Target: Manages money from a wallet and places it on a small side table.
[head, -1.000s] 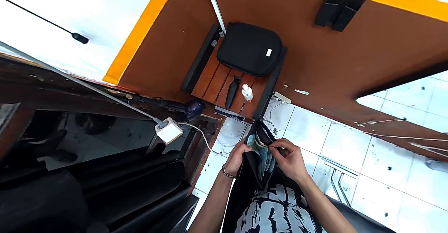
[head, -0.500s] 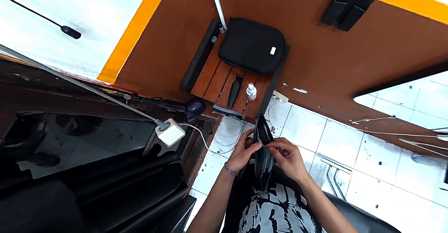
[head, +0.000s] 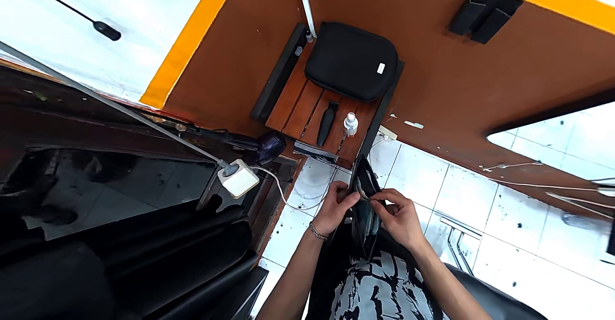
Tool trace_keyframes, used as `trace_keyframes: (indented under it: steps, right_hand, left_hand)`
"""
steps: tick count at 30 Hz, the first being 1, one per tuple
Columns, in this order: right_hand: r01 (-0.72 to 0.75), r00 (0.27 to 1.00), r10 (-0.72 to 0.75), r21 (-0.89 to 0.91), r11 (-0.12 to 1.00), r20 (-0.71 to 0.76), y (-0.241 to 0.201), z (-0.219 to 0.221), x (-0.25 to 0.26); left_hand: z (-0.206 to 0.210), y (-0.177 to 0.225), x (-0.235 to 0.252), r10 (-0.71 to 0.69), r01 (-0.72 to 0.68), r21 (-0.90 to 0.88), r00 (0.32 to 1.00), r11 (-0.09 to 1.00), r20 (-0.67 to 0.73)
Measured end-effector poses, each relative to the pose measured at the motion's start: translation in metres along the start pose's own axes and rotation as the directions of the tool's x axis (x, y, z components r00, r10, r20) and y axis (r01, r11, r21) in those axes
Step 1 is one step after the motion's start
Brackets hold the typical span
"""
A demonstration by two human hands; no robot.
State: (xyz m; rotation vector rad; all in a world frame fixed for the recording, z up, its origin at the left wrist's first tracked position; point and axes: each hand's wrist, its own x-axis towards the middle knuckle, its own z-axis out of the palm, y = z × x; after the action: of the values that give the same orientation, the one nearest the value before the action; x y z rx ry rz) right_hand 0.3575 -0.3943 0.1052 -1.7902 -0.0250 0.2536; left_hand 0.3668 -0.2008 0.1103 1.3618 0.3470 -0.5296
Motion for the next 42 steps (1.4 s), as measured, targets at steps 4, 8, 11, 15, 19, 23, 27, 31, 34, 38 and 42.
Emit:
trace_keyframes:
  steps: [4, 8, 11, 15, 19, 23, 27, 31, 34, 38, 42]
  right_hand:
    - [-0.008, 0.999, 0.003, 0.116, 0.993, 0.04, 0.002, 0.001, -0.002]
    - [-0.118, 0.993, 0.116, 0.118, 0.986, 0.026, 0.0, 0.003, -0.003]
    - [-0.093, 0.995, 0.09, 0.136, 0.986, 0.031, 0.006, 0.001, -0.003]
    - [-0.005, 0.993, -0.009, 0.116, 0.993, 0.118, 0.003, 0.001, -0.007]
    - [0.021, 0.998, -0.02, -0.008, 1.0, 0.063, 0.0, 0.005, -0.005]
    - [0.0, 1.0, 0.001, -0.083, 0.997, 0.017, -0.001, 0.002, -0.004]
    - [-0.004, 1.0, 0.005, -0.082, 0.997, 0.02, -0.004, 0.004, 0.0]
    - [0.003, 0.999, 0.0, -0.074, 0.997, 0.042, -0.005, 0.003, 0.003]
    - [0.041, 0.999, -0.036, -0.137, 0.99, 0.037, -0.004, 0.007, 0.003]
    - [0.122, 0.992, -0.112, -0.213, 0.969, 0.057, -0.009, 0.016, 0.002]
    - [0.18, 0.982, -0.17, -0.123, 0.976, 0.084, -0.008, 0.011, 0.004]
  left_hand:
    - [0.007, -0.008, -0.003, 0.02, -0.02, 0.073, 1.0, 0.997, -0.01]
    - [0.009, -0.014, -0.007, 0.072, -0.063, 0.266, 0.997, 0.962, -0.025]
    - [0.009, -0.015, -0.01, 0.103, -0.091, 0.247, 0.994, 0.965, -0.035]
    - [0.013, -0.012, -0.01, 0.021, -0.009, 0.151, 0.997, 0.989, -0.08]
    - [0.002, -0.018, -0.005, 0.012, -0.016, -0.069, 0.998, 0.997, -0.065]
    - [-0.019, -0.022, -0.004, 0.116, -0.11, -0.159, 0.993, 0.981, 0.029]
    - [-0.023, -0.023, -0.003, 0.134, -0.121, -0.196, 0.989, 0.973, 0.057]
    - [-0.024, -0.019, -0.004, 0.118, -0.109, -0.192, 0.992, 0.975, 0.036]
    - [-0.021, -0.017, -0.003, 0.065, -0.062, -0.12, 0.998, 0.991, 0.014]
    - [-0.005, -0.008, -0.002, 0.019, -0.019, -0.046, 1.0, 0.999, 0.009]
    - [-0.009, -0.001, 0.0, 0.029, -0.028, -0.07, 0.999, 0.997, 0.014]
